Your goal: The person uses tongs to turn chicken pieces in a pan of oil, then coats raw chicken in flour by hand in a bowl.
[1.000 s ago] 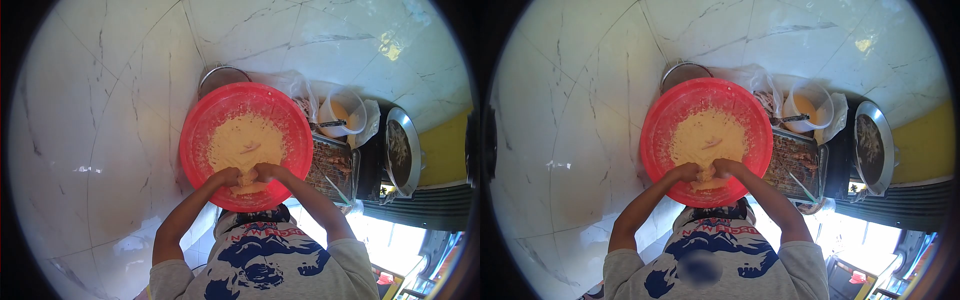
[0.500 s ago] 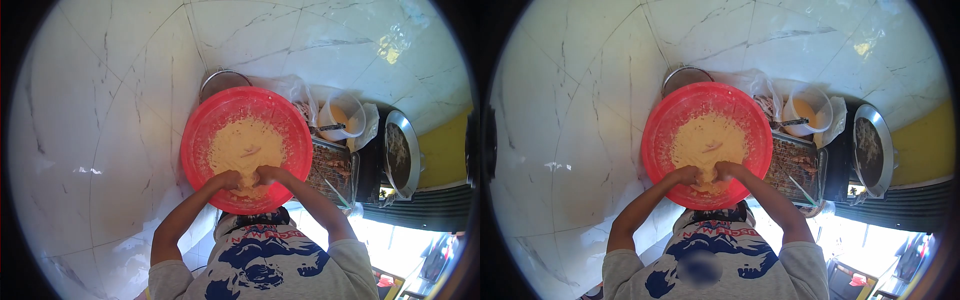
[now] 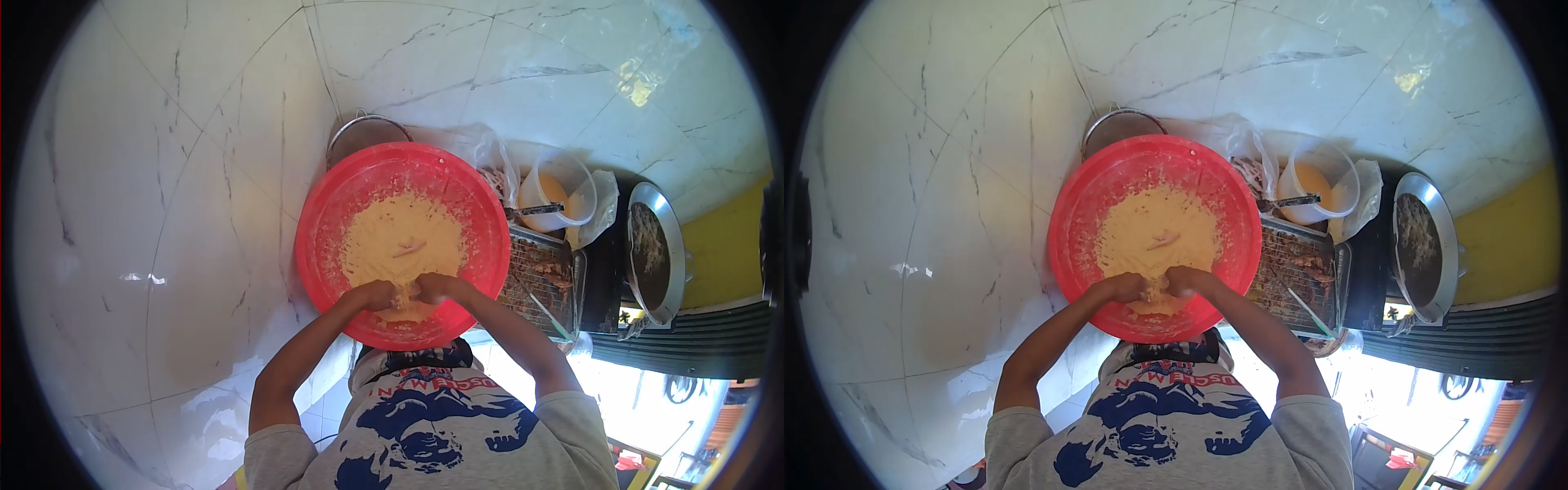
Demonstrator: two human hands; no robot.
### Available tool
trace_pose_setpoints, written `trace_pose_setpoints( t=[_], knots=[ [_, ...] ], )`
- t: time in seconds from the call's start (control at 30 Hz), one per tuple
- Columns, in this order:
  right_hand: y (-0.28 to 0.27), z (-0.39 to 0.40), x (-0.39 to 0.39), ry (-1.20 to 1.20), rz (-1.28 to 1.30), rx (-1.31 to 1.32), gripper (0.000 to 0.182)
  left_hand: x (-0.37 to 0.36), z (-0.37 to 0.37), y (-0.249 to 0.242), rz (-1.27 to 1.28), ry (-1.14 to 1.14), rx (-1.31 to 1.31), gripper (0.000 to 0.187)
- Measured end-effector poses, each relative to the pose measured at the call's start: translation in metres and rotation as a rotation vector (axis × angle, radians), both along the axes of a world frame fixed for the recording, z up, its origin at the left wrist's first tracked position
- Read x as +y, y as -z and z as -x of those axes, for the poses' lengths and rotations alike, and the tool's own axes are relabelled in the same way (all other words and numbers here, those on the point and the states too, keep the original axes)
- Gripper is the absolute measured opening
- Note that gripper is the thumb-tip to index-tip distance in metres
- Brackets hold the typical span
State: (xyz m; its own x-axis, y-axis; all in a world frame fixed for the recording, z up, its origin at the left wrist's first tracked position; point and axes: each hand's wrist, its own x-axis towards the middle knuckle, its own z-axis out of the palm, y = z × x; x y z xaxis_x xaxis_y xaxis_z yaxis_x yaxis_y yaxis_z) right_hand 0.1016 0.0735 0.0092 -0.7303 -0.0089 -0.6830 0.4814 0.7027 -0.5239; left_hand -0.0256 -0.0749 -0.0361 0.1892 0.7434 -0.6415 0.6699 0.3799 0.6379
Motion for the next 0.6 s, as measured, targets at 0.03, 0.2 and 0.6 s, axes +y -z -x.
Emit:
trace_pose_setpoints(
  t=[0.03,0.2,0.6],
  knots=[
    [0.006,0.000,-0.001,0.001,0.000,0.000,0.048,-0.003,-0.002,-0.001,-0.097,-0.057,0.064,0.036],
    [-0.003,-0.001,-0.022,-0.277,-0.145,-0.038,0.051,0.003,-0.023,-0.013,-0.103,0.097,0.143,0.035],
    [0.018,0.003,0.002,-0.178,-0.123,-0.078,0.049,-0.011,-0.003,0.002,-0.271,-0.131,0.095,0.038]
  ],
)
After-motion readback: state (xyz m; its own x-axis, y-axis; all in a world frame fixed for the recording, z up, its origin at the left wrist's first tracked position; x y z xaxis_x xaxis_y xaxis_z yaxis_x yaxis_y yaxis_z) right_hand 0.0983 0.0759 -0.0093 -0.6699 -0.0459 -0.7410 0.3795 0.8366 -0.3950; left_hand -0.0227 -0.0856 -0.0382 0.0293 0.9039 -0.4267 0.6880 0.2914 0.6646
